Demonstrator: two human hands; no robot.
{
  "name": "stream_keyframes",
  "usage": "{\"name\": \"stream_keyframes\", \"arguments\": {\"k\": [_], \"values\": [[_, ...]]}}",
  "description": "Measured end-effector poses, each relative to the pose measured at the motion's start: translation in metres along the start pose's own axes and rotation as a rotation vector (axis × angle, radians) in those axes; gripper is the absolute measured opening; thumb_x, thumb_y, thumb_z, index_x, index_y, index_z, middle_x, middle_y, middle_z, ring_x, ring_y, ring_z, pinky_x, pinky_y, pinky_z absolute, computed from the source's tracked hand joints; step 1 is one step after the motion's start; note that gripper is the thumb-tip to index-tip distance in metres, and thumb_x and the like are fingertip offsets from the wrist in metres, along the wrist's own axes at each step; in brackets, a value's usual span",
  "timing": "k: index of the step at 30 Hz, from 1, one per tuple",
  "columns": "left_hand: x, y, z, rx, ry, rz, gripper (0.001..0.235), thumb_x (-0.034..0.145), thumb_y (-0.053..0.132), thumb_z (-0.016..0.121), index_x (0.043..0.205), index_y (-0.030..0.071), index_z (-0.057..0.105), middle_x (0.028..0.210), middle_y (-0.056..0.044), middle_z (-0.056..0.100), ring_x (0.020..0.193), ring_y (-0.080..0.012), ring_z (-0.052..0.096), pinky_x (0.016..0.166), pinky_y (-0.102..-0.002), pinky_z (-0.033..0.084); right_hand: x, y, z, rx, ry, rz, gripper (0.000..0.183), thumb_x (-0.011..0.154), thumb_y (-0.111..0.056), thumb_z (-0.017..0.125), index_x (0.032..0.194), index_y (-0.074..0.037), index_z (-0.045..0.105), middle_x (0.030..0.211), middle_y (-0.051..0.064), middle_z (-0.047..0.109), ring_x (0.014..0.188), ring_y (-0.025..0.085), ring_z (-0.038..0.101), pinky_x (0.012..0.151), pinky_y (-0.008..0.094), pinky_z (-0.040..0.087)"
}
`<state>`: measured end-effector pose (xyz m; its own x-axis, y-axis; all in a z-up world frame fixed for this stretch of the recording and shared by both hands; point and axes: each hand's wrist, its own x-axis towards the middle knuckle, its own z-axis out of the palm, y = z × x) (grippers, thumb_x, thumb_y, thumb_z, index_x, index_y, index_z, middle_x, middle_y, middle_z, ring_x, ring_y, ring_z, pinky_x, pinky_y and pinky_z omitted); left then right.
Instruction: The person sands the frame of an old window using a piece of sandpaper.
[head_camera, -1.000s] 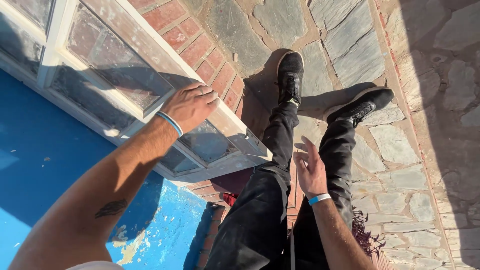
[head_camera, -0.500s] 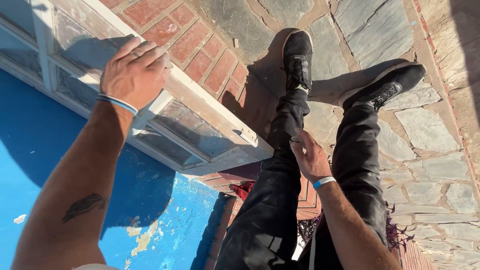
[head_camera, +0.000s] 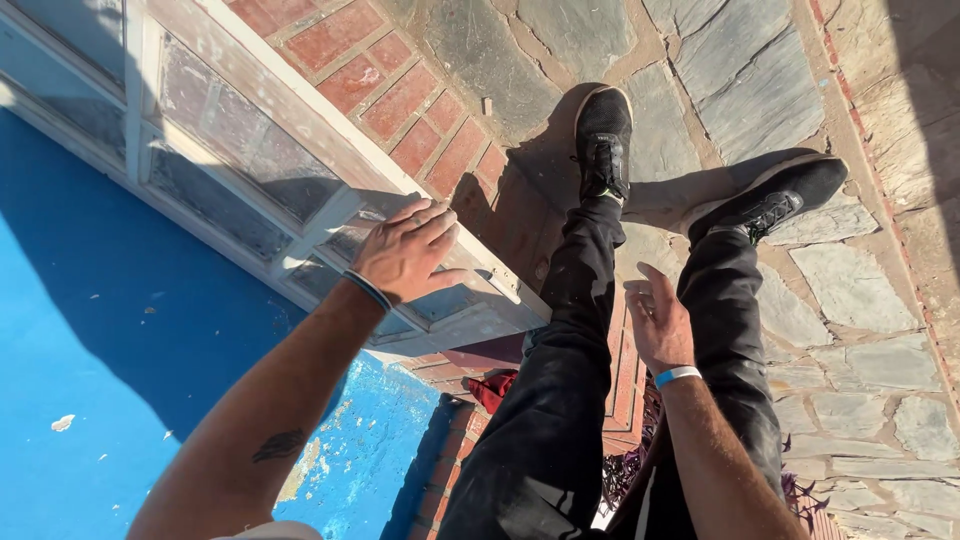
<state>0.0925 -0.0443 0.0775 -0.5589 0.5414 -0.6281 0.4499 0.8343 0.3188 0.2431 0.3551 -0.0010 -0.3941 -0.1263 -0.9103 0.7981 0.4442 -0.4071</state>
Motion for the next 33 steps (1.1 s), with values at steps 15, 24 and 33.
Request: {"name": "stream_keyframes", "arguments": {"k": [15, 24, 33], "values": [[-0.001, -0.033, -0.023, 0.181, 0.046, -0.146, 0.064, 0.098, 0.055, 0.064, 0.13, -0.001, 0.067, 0.142, -0.013, 0.063, 0.139, -0.0258, 0.052, 0.124, -0.041, 0.032, -0.113, -0.001, -0.094, -0.356, 0.123, -0.053, 0.051, 0.098, -0.027, 0.059, 0.145, -0.009, 0.055, 0.13, 0.014, 0.069, 0.122, 0.035, 0.065, 0.1, 0.045, 0.051], [-0.005, -0.018, -0.018, 0.087, -0.073, -0.118, 0.068, 0.1, 0.058, 0.058, 0.131, -0.002, 0.066, 0.142, -0.014, 0.063, 0.141, -0.0264, 0.051, 0.126, -0.044, 0.027, -0.11, -0.002, -0.073, -0.647, 0.096, 0.151, 0.056, 0.094, -0.045, 0.057, 0.142, -0.016, 0.06, 0.131, 0.007, 0.07, 0.12, 0.033, 0.065, 0.101, 0.047, 0.051], [-0.014, -0.01, -0.003, -0.003, 0.027, -0.002, 0.065, 0.1, 0.056, 0.059, 0.132, 0.0, 0.067, 0.141, -0.014, 0.063, 0.14, -0.0263, 0.052, 0.126, -0.046, 0.028, -0.102, -0.003, -0.077, -0.619, 0.114, 0.151, 0.053, 0.094, -0.042, 0.059, 0.14, -0.016, 0.061, 0.127, 0.007, 0.071, 0.117, 0.035, 0.066, 0.1, 0.048, 0.051]]}}
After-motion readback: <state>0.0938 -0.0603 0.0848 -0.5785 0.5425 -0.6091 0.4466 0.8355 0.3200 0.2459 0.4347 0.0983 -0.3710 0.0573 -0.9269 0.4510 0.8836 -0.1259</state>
